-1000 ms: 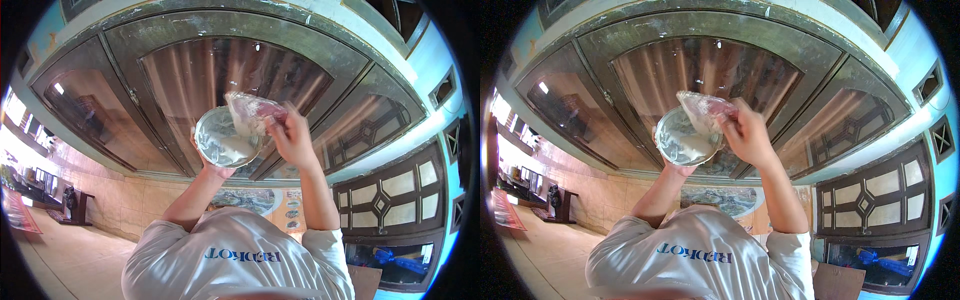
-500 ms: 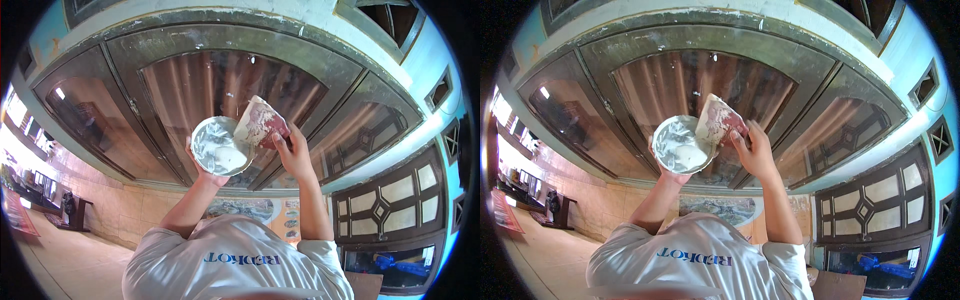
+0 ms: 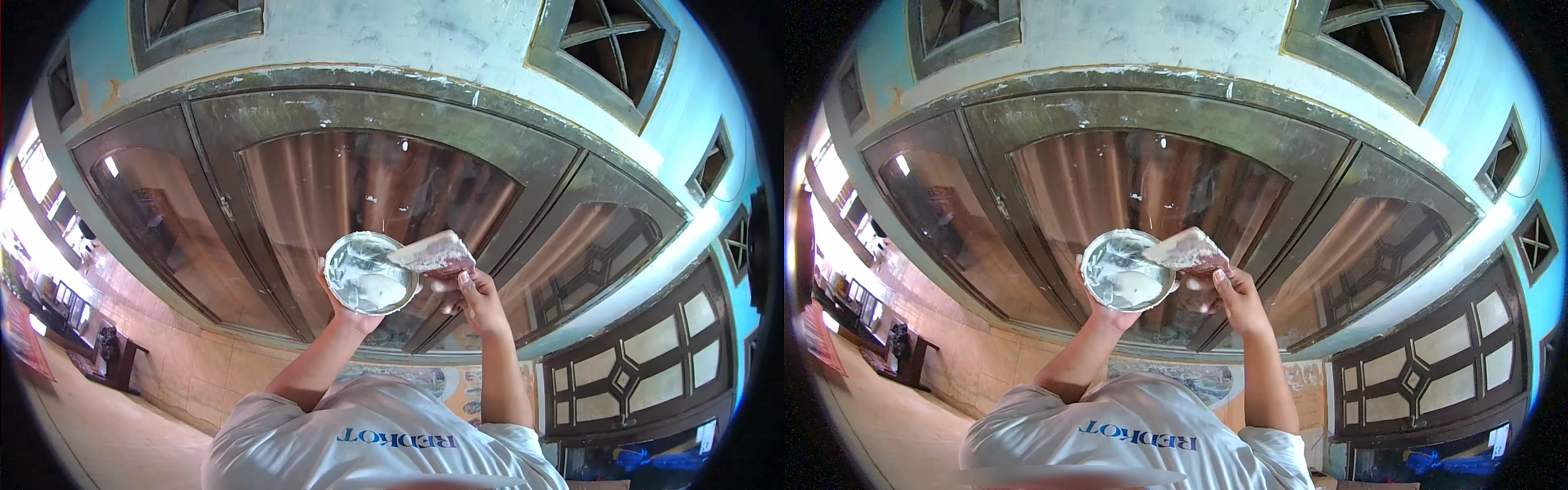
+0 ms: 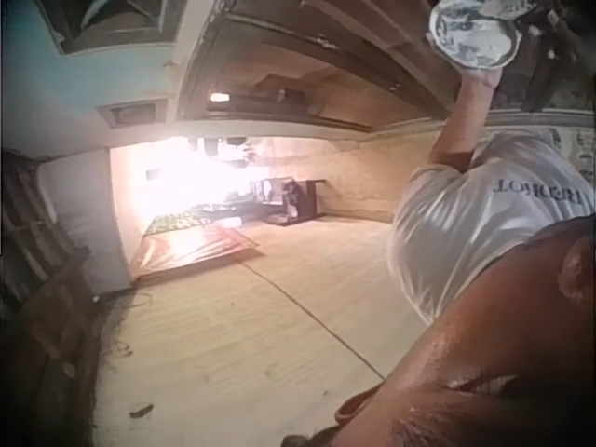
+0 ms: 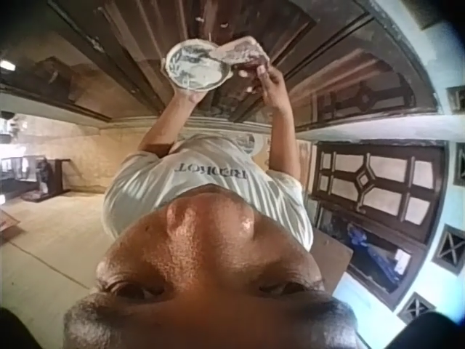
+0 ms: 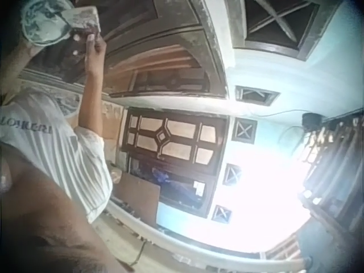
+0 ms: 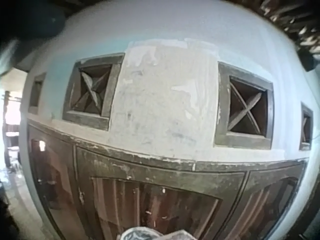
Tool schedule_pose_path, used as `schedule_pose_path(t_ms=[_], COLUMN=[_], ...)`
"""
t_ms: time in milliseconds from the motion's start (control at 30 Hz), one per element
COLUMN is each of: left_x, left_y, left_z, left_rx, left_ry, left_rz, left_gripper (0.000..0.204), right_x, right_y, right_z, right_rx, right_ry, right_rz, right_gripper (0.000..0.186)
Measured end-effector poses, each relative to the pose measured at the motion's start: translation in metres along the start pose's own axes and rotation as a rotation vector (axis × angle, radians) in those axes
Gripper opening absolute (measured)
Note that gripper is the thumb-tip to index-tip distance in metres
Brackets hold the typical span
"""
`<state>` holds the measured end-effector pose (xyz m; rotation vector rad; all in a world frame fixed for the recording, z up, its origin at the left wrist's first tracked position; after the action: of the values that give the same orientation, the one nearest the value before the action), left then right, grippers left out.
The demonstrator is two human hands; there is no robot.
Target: Apply wall putty to the top edge of a wooden cabinet and the surrounding wall surface using a putty knife.
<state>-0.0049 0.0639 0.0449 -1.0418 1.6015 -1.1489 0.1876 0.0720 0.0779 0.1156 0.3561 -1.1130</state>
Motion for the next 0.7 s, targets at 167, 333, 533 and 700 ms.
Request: schedule_pose_path(t_ms=[167, 333, 533, 700], left_x=[-0.015, -0.028, -0.037, -0.042], left_y=[-0.014, -0.03, -0.052, -0.062], left_z=[0.015, 0.023, 0.028, 0.025], left_rx=[0.015, 0.046, 0.0, 0.05], left_ry=[0.036, 0.066, 0.09, 0.092], left_rz=[0.072, 0.105, 0.11, 0.221], left_gripper=[0.079, 0.078, 0.084, 0.074], right_x=[-0.007, -0.022, -0.037, -0.049], right_y=[0.004, -0.002, 0.018, -0.001], right_z=[0.015, 0.061, 0.072, 0.106], right_rx=[-0.172, -0.09, 0.113, -0.044], right_ry=[0.065, 0.249, 0.277, 0.456], right_rz=[-0.02, 0.075, -0.055, -0.204], right_gripper=[0.041, 0.055, 0.032, 0.041])
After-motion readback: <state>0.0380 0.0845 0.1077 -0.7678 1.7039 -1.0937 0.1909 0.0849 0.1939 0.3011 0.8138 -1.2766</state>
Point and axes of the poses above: each hand's wrist, its own x-axis away from the middle knuckle, its own y-axis out of the back of the hand, z = x × y, the point moved 9 cm from there along -x, towards the middle knuckle, and after that the axes turned 11 degrees about y, right-handed, at the moved point
